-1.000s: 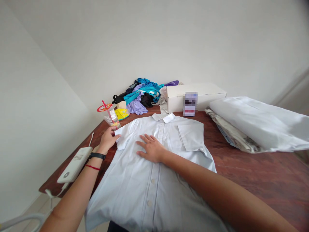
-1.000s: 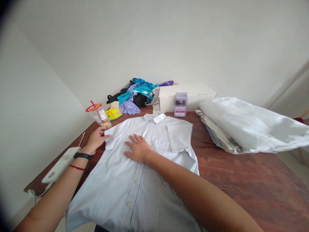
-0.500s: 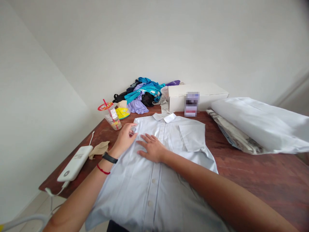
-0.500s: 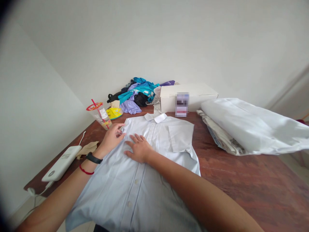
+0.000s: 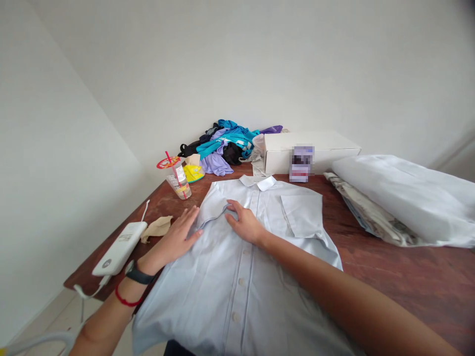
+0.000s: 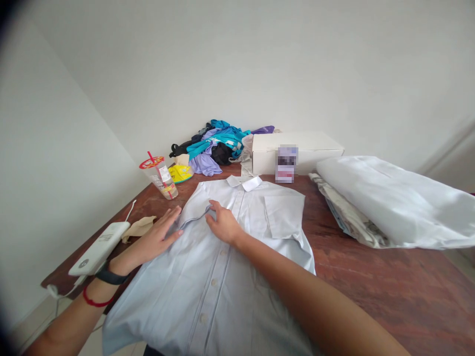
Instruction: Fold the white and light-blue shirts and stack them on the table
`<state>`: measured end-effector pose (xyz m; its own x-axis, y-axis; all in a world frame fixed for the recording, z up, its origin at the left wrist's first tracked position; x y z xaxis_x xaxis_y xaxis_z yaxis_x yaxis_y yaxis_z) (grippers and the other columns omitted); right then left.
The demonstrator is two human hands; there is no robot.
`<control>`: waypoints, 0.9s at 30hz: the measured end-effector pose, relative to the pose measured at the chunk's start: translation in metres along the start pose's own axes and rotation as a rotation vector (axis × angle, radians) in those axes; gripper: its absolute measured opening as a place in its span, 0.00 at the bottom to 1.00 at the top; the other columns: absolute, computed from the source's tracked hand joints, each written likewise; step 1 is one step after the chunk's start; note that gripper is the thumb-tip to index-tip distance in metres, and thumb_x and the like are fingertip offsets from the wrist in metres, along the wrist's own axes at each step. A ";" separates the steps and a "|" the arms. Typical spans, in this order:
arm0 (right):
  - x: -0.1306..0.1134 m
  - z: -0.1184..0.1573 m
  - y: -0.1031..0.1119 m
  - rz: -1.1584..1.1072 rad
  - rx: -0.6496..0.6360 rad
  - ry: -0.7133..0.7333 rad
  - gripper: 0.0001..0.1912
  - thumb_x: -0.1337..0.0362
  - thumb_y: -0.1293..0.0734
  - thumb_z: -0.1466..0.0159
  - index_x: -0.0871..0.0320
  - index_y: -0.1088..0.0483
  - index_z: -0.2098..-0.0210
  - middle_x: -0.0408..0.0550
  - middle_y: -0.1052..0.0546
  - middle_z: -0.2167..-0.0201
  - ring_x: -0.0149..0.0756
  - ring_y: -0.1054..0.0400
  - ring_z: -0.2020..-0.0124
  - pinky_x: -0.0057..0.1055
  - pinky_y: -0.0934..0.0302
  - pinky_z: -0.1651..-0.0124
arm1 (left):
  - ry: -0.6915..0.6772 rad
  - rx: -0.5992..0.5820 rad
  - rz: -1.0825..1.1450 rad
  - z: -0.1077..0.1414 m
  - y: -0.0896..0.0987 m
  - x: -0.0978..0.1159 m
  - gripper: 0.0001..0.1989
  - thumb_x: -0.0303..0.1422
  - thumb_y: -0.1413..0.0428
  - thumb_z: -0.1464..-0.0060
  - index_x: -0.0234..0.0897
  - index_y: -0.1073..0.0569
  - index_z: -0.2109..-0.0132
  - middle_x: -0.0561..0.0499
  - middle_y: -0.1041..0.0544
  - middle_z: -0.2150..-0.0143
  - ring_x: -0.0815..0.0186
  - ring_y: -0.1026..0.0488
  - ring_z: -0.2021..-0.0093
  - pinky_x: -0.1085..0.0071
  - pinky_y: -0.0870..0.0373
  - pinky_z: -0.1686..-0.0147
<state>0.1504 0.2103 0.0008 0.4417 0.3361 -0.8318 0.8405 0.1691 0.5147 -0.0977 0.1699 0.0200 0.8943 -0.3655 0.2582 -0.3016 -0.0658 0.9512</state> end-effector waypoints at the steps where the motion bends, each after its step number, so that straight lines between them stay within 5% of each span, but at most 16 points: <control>1: -0.001 -0.001 0.001 0.044 -0.024 -0.018 0.32 0.60 0.38 0.30 0.64 0.45 0.29 0.61 0.27 0.38 0.47 0.34 0.34 0.42 0.41 0.33 | -0.024 -0.048 -0.022 0.005 -0.005 -0.001 0.36 0.48 0.50 0.33 0.41 0.46 0.25 0.42 0.47 0.23 0.45 0.53 0.24 0.43 0.46 0.30; 5: -0.001 -0.004 0.007 0.275 -0.125 -0.034 0.39 0.58 0.38 0.29 0.68 0.52 0.26 0.66 0.34 0.32 0.56 0.55 0.24 0.53 0.52 0.28 | -0.088 -0.078 -0.061 0.018 -0.013 0.005 0.32 0.48 0.52 0.30 0.49 0.46 0.25 0.47 0.50 0.22 0.46 0.58 0.23 0.41 0.48 0.30; 7: 0.001 -0.007 0.009 0.328 -0.148 -0.025 0.36 0.58 0.38 0.29 0.66 0.48 0.26 0.63 0.34 0.32 0.57 0.58 0.24 0.54 0.54 0.27 | -0.105 -0.080 -0.069 0.019 -0.012 0.008 0.30 0.48 0.51 0.30 0.53 0.44 0.25 0.49 0.50 0.22 0.44 0.58 0.23 0.40 0.48 0.30; 13: 0.010 -0.015 0.014 0.210 -0.088 -0.037 0.24 0.61 0.37 0.30 0.58 0.29 0.36 0.52 0.26 0.37 0.53 0.48 0.26 0.47 0.45 0.30 | -0.100 -0.095 -0.077 0.018 -0.010 0.009 0.30 0.51 0.49 0.32 0.60 0.43 0.27 0.53 0.51 0.22 0.40 0.60 0.23 0.37 0.48 0.31; 18: 0.012 -0.020 0.017 0.056 -0.051 -0.005 0.19 0.62 0.35 0.33 0.55 0.22 0.45 0.50 0.18 0.48 0.46 0.25 0.46 0.42 0.34 0.41 | -0.095 -0.097 -0.079 0.020 -0.010 0.011 0.30 0.52 0.49 0.33 0.62 0.44 0.27 0.54 0.53 0.22 0.40 0.61 0.23 0.35 0.51 0.31; 22: 0.013 -0.020 0.016 0.112 -0.043 0.026 0.19 0.61 0.35 0.33 0.55 0.22 0.45 0.51 0.19 0.49 0.46 0.25 0.49 0.42 0.35 0.41 | -0.120 -0.095 -0.064 0.020 -0.010 0.011 0.31 0.52 0.50 0.33 0.63 0.46 0.26 0.55 0.53 0.22 0.42 0.60 0.23 0.38 0.52 0.30; 27: 0.016 -0.018 0.010 0.233 -0.041 0.045 0.28 0.60 0.35 0.32 0.55 0.33 0.33 0.52 0.22 0.45 0.48 0.30 0.41 0.47 0.42 0.34 | -0.134 -0.084 -0.038 0.021 -0.011 0.011 0.40 0.51 0.50 0.32 0.55 0.61 0.23 0.51 0.49 0.23 0.45 0.62 0.23 0.40 0.53 0.29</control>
<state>0.1605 0.2339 -0.0038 0.6070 0.4117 -0.6798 0.7035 0.1194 0.7005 -0.0916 0.1474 0.0087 0.8506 -0.4854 0.2022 -0.2343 -0.0058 0.9721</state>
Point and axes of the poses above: each hand's wrist, its own z-axis away from the middle knuckle, its own y-axis out of the back of the hand, x = y × z, the point moved 3 cm from there along -z, towards the middle knuckle
